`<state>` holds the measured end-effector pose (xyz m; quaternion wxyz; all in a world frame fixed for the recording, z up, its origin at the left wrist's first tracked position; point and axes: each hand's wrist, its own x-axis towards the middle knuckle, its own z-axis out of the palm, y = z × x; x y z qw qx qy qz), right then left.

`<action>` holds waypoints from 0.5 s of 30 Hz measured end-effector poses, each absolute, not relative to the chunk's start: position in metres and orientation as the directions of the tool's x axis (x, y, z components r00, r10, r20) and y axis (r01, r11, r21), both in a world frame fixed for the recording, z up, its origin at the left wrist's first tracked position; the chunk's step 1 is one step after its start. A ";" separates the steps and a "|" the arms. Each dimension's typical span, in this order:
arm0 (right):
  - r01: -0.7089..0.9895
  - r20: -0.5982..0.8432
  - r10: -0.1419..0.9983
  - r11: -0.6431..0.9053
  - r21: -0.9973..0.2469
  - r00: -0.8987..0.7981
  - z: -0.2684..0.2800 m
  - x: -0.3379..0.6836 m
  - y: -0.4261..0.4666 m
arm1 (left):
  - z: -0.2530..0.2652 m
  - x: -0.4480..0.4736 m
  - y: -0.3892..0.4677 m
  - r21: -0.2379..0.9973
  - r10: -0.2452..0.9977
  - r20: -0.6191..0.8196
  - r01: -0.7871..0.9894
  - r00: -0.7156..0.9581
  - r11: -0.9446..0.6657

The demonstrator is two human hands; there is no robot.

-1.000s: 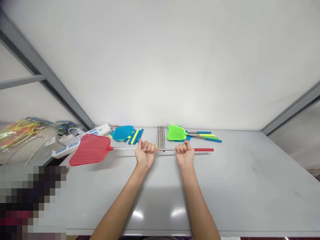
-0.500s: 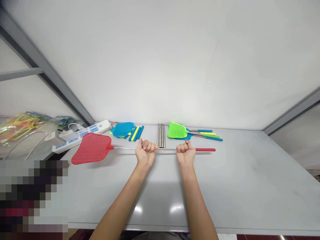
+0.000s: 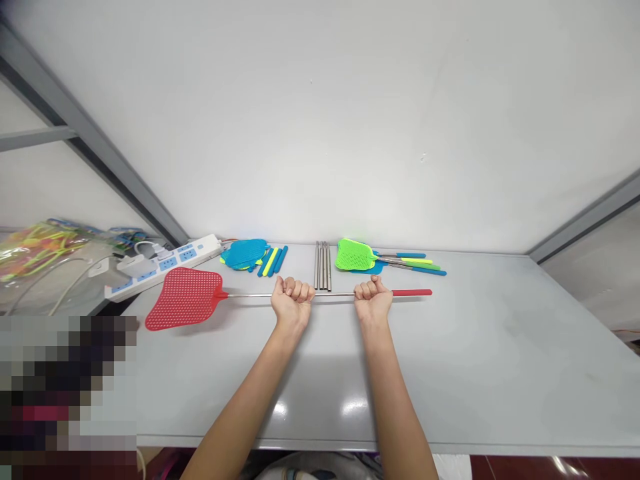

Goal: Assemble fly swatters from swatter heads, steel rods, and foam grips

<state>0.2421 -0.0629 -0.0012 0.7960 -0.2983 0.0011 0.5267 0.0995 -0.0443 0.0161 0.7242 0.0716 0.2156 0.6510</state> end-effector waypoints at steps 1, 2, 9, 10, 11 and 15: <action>-0.837 -0.314 0.838 0.266 -0.478 0.445 -0.001 0.242 -0.063 | 0.016 0.099 -0.044 0.384 0.973 -0.222 -0.912 0.059 0.143; -0.836 -0.312 0.839 0.264 -0.481 0.445 -0.002 0.243 -0.063 | 0.016 0.099 -0.044 0.384 0.973 -0.224 -0.912 0.058 0.143; -0.836 -0.309 0.839 0.270 -0.477 0.448 -0.002 0.244 -0.063 | 0.016 0.097 -0.044 0.384 0.969 -0.238 -0.910 0.065 0.155; -0.837 -0.311 0.838 0.272 -0.474 0.449 -0.002 0.244 -0.063 | 0.016 0.097 -0.044 0.385 0.969 -0.239 -0.910 0.064 0.155; -0.838 -0.312 0.837 0.274 -0.471 0.449 -0.002 0.245 -0.064 | 0.016 0.097 -0.044 0.385 0.969 -0.239 -0.910 0.063 0.154; -0.840 -0.313 0.837 0.276 -0.468 0.449 -0.001 0.246 -0.065 | 0.017 0.097 -0.044 0.389 0.970 -0.235 -0.907 0.069 0.159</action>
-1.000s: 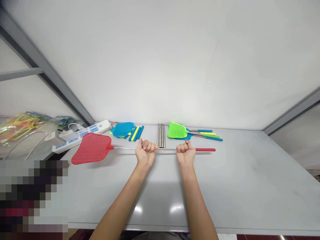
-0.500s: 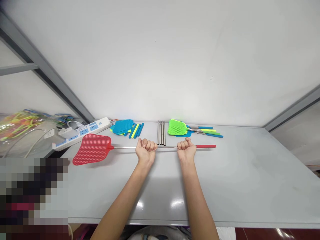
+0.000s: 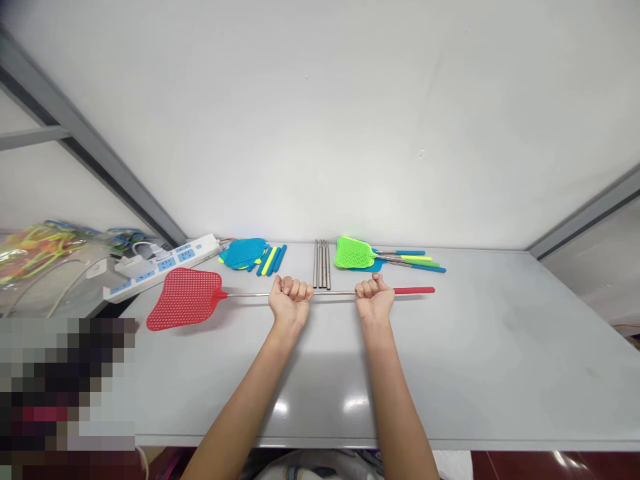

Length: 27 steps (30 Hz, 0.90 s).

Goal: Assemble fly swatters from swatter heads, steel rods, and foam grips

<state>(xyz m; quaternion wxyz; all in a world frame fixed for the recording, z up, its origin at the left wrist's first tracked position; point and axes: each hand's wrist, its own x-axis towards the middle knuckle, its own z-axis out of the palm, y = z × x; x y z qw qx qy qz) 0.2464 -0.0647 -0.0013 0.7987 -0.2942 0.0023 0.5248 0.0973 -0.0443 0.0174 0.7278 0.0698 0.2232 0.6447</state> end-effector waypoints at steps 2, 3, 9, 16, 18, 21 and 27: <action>-0.838 -0.310 0.838 0.276 -0.471 0.450 -0.001 0.247 -0.065 | 0.018 0.097 -0.044 0.391 0.970 -0.233 -0.906 0.073 0.163; -0.836 -0.308 0.838 0.275 -0.474 0.450 -0.001 0.247 -0.065 | 0.018 0.097 -0.044 0.392 0.970 -0.232 -0.905 0.074 0.163; -0.830 -0.301 0.841 0.269 -0.489 0.450 -0.006 0.243 -0.067 | 0.014 0.095 -0.045 0.398 0.973 -0.218 -0.903 0.080 0.163; -0.831 -0.300 0.845 0.261 -0.491 0.442 -0.011 0.239 -0.072 | 0.011 0.093 -0.047 0.400 0.974 -0.206 -0.901 0.092 0.169; -0.838 -0.305 0.849 0.252 -0.484 0.431 -0.008 0.238 -0.072 | 0.012 0.091 -0.046 0.397 0.974 -0.207 -0.901 0.095 0.172; -0.847 -0.321 0.847 0.244 -0.471 0.423 -0.003 0.237 -0.071 | 0.013 0.088 -0.043 0.393 0.970 -0.225 -0.902 0.095 0.179; -0.837 -0.361 0.812 0.258 -0.482 0.459 -0.002 0.238 -0.068 | 0.013 0.088 -0.041 0.389 0.958 -0.275 -0.901 0.086 0.193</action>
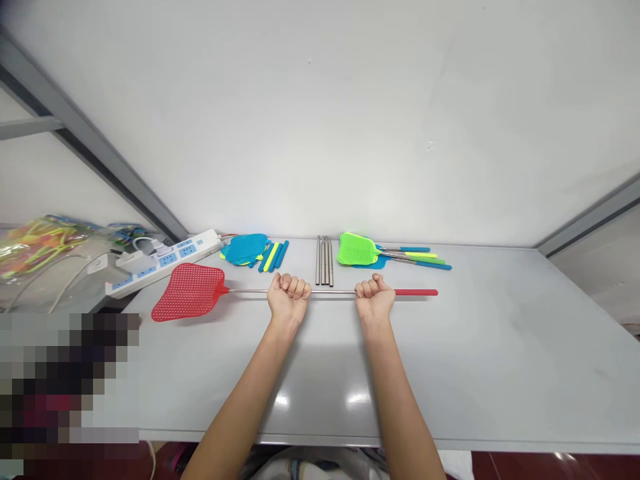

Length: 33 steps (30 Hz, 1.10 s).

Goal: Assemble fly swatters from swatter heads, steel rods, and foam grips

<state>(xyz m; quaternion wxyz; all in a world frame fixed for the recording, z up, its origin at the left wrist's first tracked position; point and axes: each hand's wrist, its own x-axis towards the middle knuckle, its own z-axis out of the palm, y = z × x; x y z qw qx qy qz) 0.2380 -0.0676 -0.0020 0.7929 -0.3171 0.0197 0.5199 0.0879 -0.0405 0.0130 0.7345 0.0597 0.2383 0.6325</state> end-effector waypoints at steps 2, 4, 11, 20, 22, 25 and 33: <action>-0.832 -0.365 0.805 0.261 -0.489 0.467 -0.003 0.240 -0.067 | 0.013 0.089 -0.041 0.388 0.956 -0.283 -0.901 0.084 0.194; -0.830 -0.367 0.802 0.261 -0.493 0.470 -0.003 0.243 -0.068 | 0.014 0.090 -0.042 0.387 0.955 -0.286 -0.902 0.081 0.192; -0.835 -0.373 0.802 0.260 -0.484 0.466 -0.004 0.246 -0.068 | 0.016 0.088 -0.044 0.384 0.957 -0.279 -0.904 0.080 0.188; -0.857 -0.307 0.853 0.266 -0.441 0.422 -0.006 0.240 -0.074 | 0.015 0.085 -0.043 0.376 0.959 -0.272 -0.909 0.077 0.180; -0.848 -0.260 0.863 0.292 -0.442 0.433 -0.004 0.239 -0.076 | 0.015 0.083 -0.042 0.369 0.962 -0.263 -0.913 0.077 0.174; -0.829 -0.175 0.871 0.349 -0.437 0.459 -0.001 0.240 -0.076 | 0.015 0.078 -0.038 0.356 0.966 -0.251 -0.923 0.060 0.150; -0.877 -0.112 0.914 0.333 -0.346 0.391 -0.003 0.246 -0.078 | 0.016 0.071 -0.034 0.287 0.976 -0.215 -0.954 0.027 0.090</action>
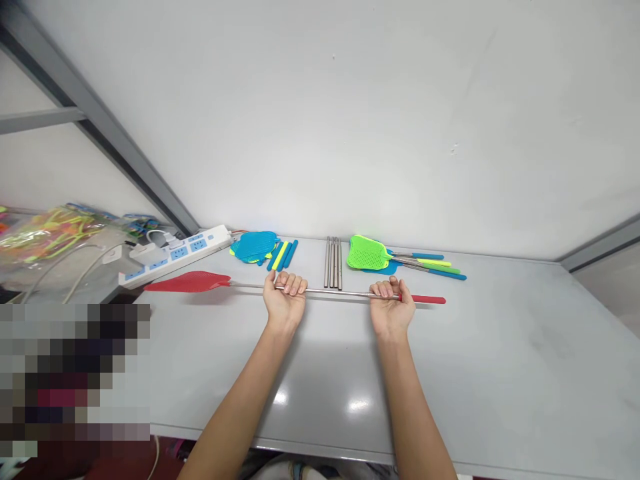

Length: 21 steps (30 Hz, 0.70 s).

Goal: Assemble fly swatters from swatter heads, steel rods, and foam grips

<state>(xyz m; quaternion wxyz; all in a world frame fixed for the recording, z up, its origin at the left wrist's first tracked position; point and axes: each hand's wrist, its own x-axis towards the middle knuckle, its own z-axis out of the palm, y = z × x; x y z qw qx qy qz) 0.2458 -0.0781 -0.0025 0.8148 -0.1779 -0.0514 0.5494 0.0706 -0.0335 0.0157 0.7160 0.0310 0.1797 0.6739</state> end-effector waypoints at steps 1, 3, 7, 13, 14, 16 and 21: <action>-0.882 -0.111 0.917 0.326 -0.341 0.382 -0.003 0.245 -0.078 | 0.016 0.071 -0.034 0.281 0.976 -0.216 -0.956 0.028 0.090; -0.893 -0.116 0.926 0.305 -0.331 0.359 -0.003 0.241 -0.078 | 0.017 0.074 -0.036 0.270 0.976 -0.213 -0.958 0.034 0.092; -0.912 -0.094 0.951 0.250 -0.326 0.294 -0.002 0.227 -0.078 | 0.018 0.084 -0.043 0.276 0.978 -0.180 -0.949 0.109 0.156; -0.888 -0.057 0.963 0.218 -0.404 0.263 0.000 0.208 -0.079 | 0.015 0.108 -0.061 0.288 0.947 -0.167 -0.905 0.274 0.312; -0.882 -0.053 0.962 0.221 -0.417 0.266 0.000 0.207 -0.079 | 0.015 0.110 -0.063 0.284 0.945 -0.164 -0.904 0.283 0.321; -0.874 -0.040 0.962 0.228 -0.429 0.271 0.000 0.204 -0.079 | 0.015 0.112 -0.064 0.277 0.944 -0.162 -0.904 0.288 0.324; -0.890 -0.064 0.975 0.167 -0.425 0.214 0.001 0.194 -0.079 | 0.014 0.111 -0.061 0.303 0.950 -0.186 -0.905 0.252 0.299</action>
